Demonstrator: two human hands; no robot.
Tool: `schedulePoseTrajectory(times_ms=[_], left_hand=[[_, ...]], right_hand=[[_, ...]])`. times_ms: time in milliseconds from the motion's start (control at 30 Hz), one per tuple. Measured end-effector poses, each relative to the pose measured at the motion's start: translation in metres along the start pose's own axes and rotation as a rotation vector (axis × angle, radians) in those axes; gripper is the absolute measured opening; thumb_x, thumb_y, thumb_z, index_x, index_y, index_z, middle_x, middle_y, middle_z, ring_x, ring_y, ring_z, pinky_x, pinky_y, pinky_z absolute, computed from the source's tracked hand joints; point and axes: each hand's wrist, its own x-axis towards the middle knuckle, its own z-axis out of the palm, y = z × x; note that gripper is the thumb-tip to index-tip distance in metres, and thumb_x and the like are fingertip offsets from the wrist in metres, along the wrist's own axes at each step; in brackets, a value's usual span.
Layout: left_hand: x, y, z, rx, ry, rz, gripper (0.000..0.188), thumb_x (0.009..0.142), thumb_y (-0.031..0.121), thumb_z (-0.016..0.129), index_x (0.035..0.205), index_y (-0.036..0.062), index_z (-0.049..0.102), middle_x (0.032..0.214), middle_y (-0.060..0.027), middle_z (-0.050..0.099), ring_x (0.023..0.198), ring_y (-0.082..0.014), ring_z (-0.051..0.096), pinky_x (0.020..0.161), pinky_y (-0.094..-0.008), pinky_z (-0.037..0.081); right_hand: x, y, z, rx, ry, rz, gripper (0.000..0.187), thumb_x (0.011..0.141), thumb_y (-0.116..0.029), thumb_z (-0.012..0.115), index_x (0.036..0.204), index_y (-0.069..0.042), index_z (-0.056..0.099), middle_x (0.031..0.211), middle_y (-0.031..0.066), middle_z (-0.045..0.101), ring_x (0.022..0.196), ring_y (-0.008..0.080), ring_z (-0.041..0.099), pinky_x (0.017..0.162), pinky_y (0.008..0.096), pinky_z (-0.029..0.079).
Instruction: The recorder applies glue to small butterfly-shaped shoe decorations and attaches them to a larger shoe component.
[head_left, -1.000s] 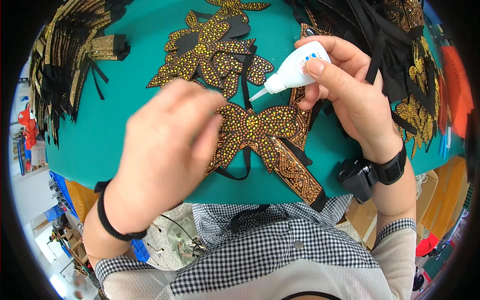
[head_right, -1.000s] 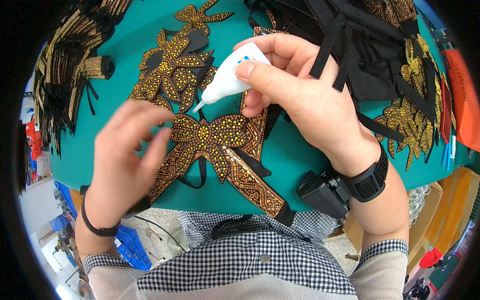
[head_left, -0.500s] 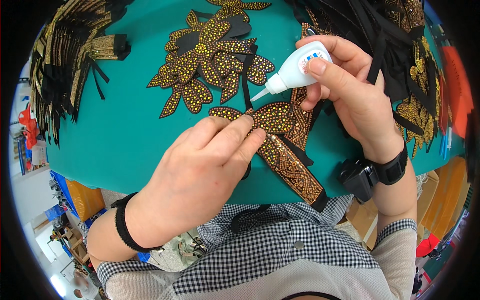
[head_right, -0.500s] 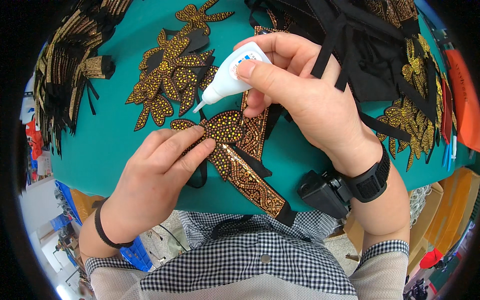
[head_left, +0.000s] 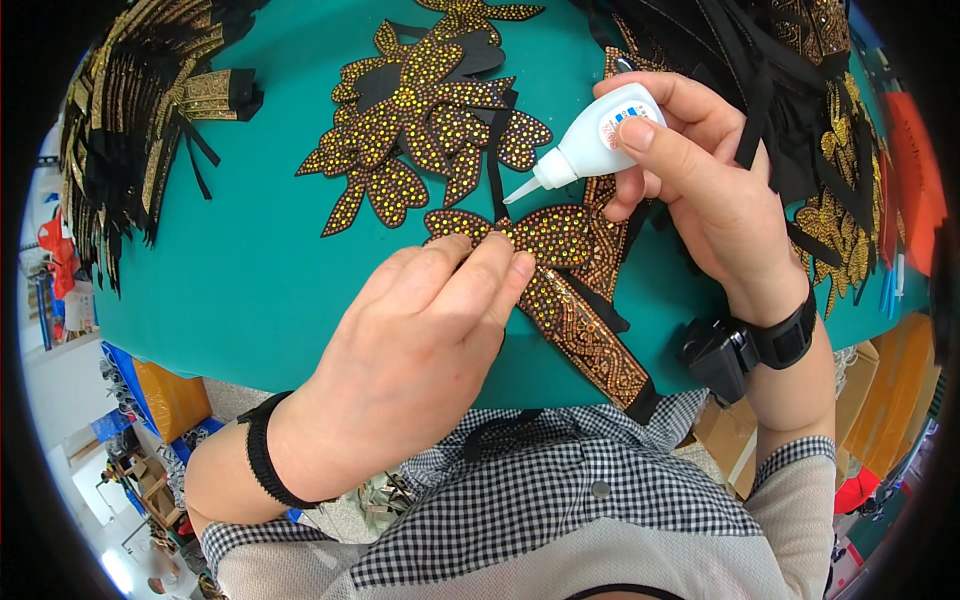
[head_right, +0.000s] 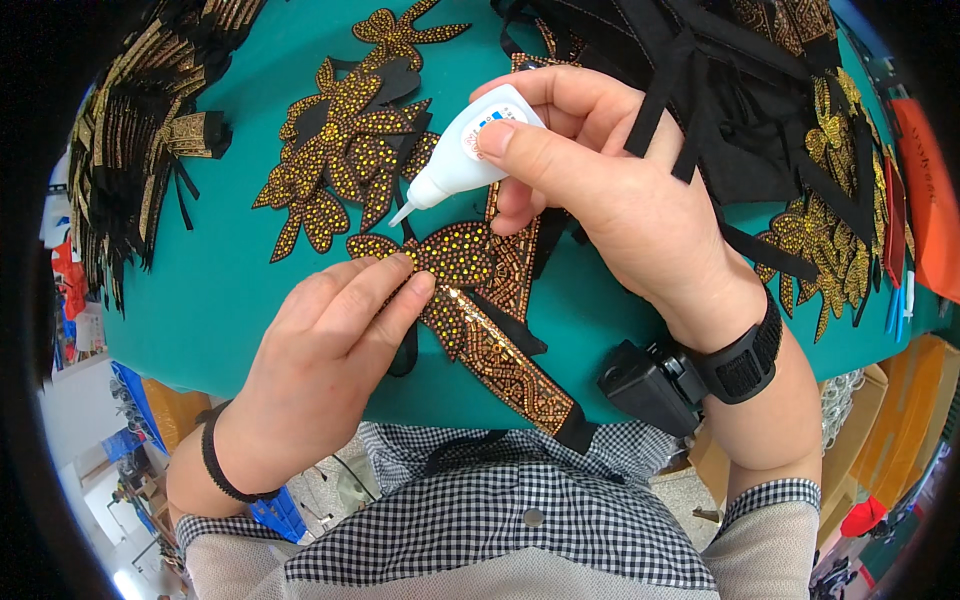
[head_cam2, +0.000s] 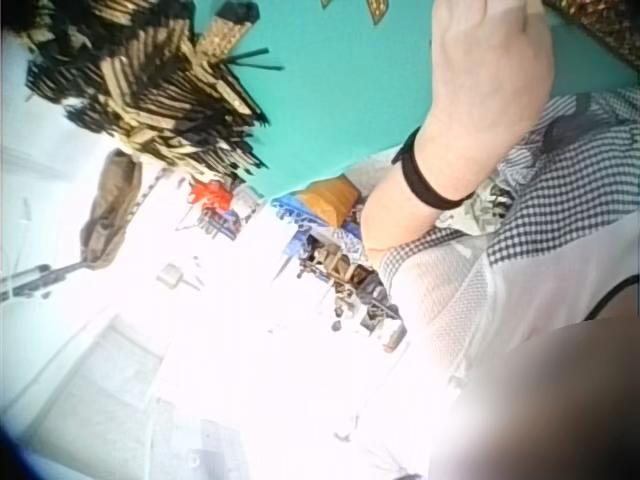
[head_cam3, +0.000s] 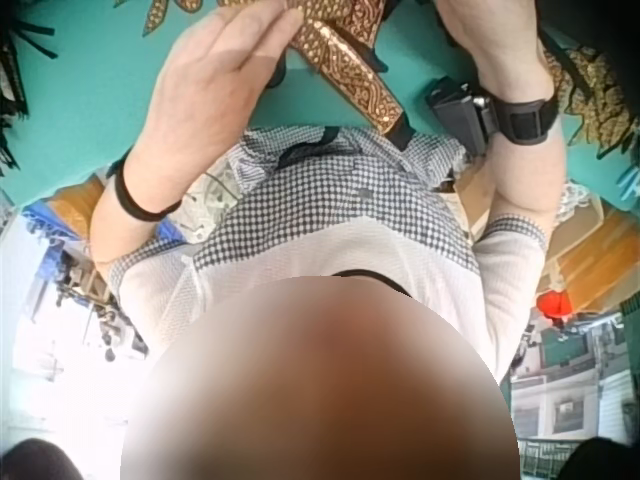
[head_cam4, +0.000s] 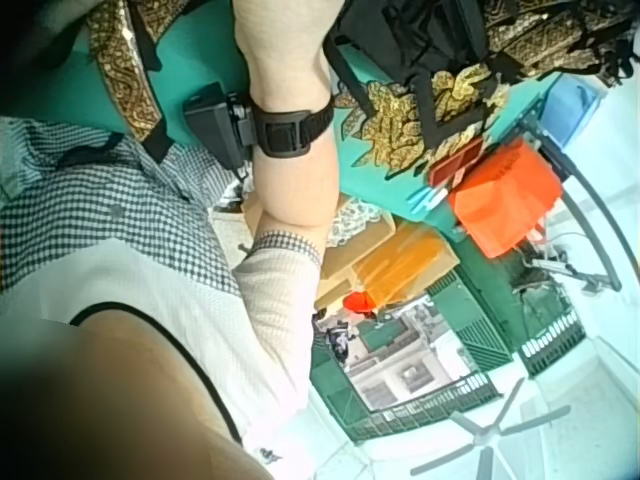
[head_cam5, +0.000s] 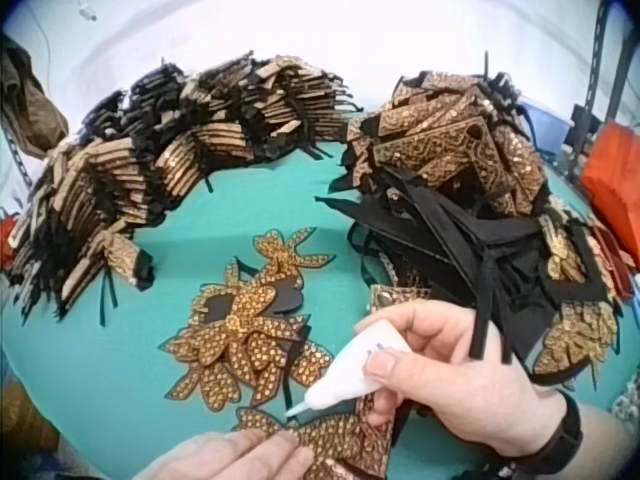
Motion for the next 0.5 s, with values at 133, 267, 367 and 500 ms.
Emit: schedulePoseTrajectory(times_ms=[133,267,367,500], left_hand=[[0.0018,0.0006,-0.0021,0.046,-0.009,0.024,0.045,0.065,0.003,0.054,0.110,-0.0027,0.056,0.110,-0.0106,0.052,0.098,-0.0270,0.051,0.082,-0.0339,0.044],[0.0035,-0.0032,-0.0009,0.042,-0.012,0.046,0.045,0.065,0.003,0.054,0.109,-0.0033,0.056,0.109,-0.0113,0.053,0.098,-0.0266,0.052,0.083,-0.0343,0.045],[0.0012,-0.0015,0.0032,-0.017,0.002,0.037,0.044,0.065,0.003,0.054,0.108,-0.0040,0.056,0.108,-0.0123,0.054,0.099,-0.0266,0.052,0.085,-0.0348,0.045],[0.0005,0.0052,0.0006,0.071,0.013,0.030,0.044,0.066,0.001,0.053,0.109,-0.0053,0.055,0.109,-0.0141,0.054,0.101,-0.0274,0.052,0.087,-0.0356,0.044]], right_hand=[[0.0010,0.0002,-0.0012,-0.005,-0.011,-0.006,0.031,0.083,-0.015,0.057,0.108,0.003,0.053,0.083,0.0062,0.059,0.058,0.0063,0.054,0.056,0.0234,0.051],[0.0008,-0.0001,-0.0015,0.010,-0.022,-0.014,0.031,0.083,-0.015,0.056,0.108,0.003,0.053,0.083,0.0060,0.059,0.059,0.0062,0.054,0.056,0.0233,0.050],[0.0003,0.0008,-0.0016,0.016,-0.025,-0.030,0.030,0.083,-0.015,0.057,0.107,0.002,0.053,0.082,0.0058,0.059,0.059,0.0062,0.054,0.056,0.0233,0.050],[0.0015,0.0024,-0.0019,0.027,-0.032,-0.026,0.030,0.083,-0.015,0.057,0.107,0.002,0.054,0.082,0.0058,0.059,0.059,0.0066,0.054,0.058,0.0234,0.050]])
